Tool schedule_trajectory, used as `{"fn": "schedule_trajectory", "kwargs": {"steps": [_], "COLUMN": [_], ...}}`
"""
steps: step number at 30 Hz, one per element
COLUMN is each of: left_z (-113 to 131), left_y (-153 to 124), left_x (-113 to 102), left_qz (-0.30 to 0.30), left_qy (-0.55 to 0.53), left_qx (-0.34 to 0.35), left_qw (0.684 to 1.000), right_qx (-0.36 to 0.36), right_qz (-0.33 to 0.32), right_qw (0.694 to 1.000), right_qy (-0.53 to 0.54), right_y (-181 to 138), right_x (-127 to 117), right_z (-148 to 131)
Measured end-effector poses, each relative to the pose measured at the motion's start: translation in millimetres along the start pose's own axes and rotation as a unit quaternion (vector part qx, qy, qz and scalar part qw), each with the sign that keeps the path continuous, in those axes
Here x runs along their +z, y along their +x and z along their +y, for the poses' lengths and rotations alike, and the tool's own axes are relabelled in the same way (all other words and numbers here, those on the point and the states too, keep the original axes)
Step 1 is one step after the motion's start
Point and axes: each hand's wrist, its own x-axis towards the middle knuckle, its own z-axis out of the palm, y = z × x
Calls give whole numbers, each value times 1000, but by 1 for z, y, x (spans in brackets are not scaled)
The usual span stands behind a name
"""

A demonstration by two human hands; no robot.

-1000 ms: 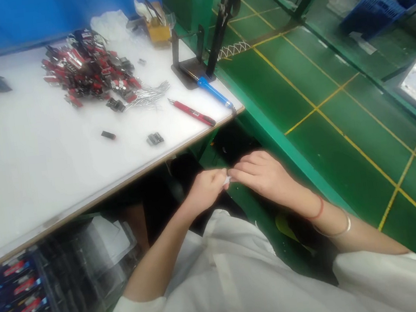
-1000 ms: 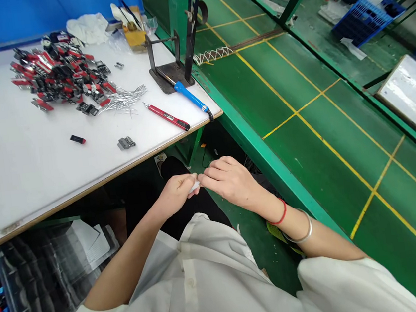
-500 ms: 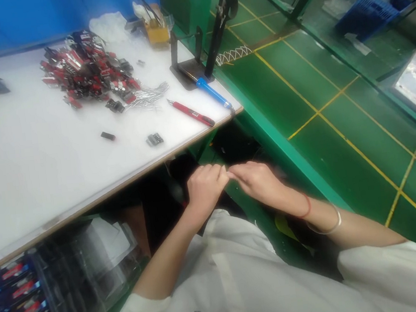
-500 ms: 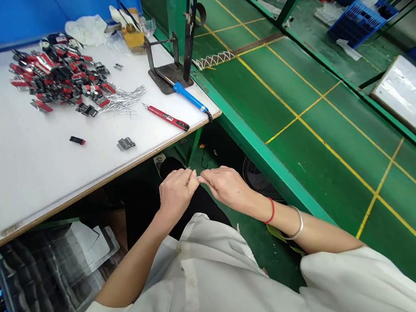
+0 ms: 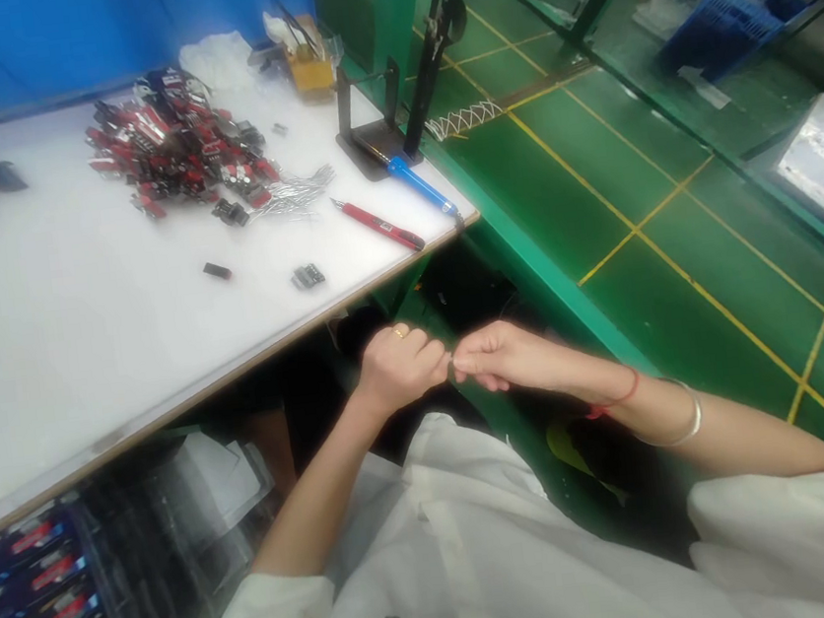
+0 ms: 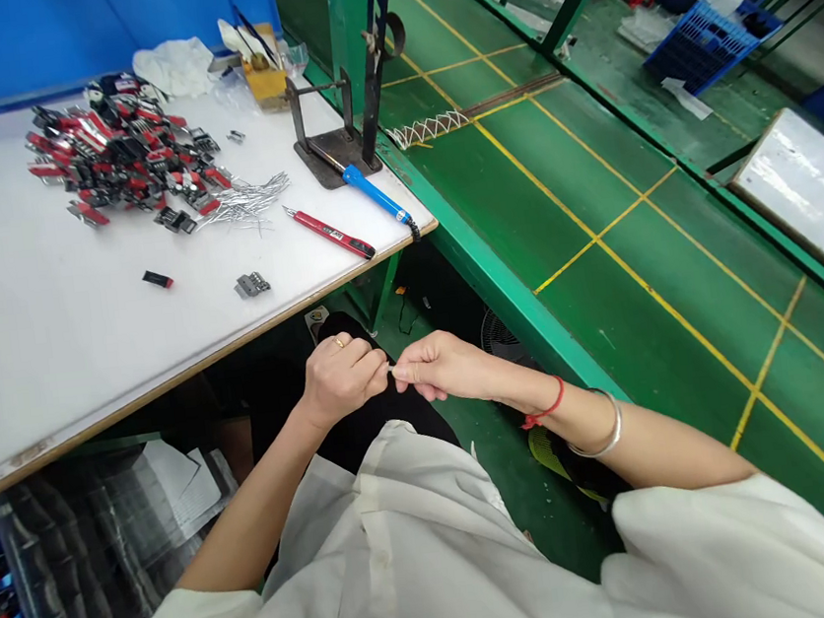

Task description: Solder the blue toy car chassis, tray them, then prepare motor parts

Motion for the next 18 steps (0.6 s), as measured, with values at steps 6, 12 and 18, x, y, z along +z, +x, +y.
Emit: {"fn": "schedule_trajectory", "kwargs": {"steps": [6, 12, 18], "left_z": [-6, 1, 4], "left_y": [3, 2, -6], "left_x": [-7, 0, 8], "left_qz": [49, 78, 51], "left_qy": [-96, -110, -116], "left_qx": [26, 5, -37], "left_qw": [994, 991, 991], "right_qx": [-3, -40, -64], "right_qz": [-152, -126, -86], "right_qw": [934, 868, 849], "right_qy": [323, 478, 517], "right_y": [-2, -1, 2], "right_x": [14, 47, 67], "right_z": [22, 48, 56]}}
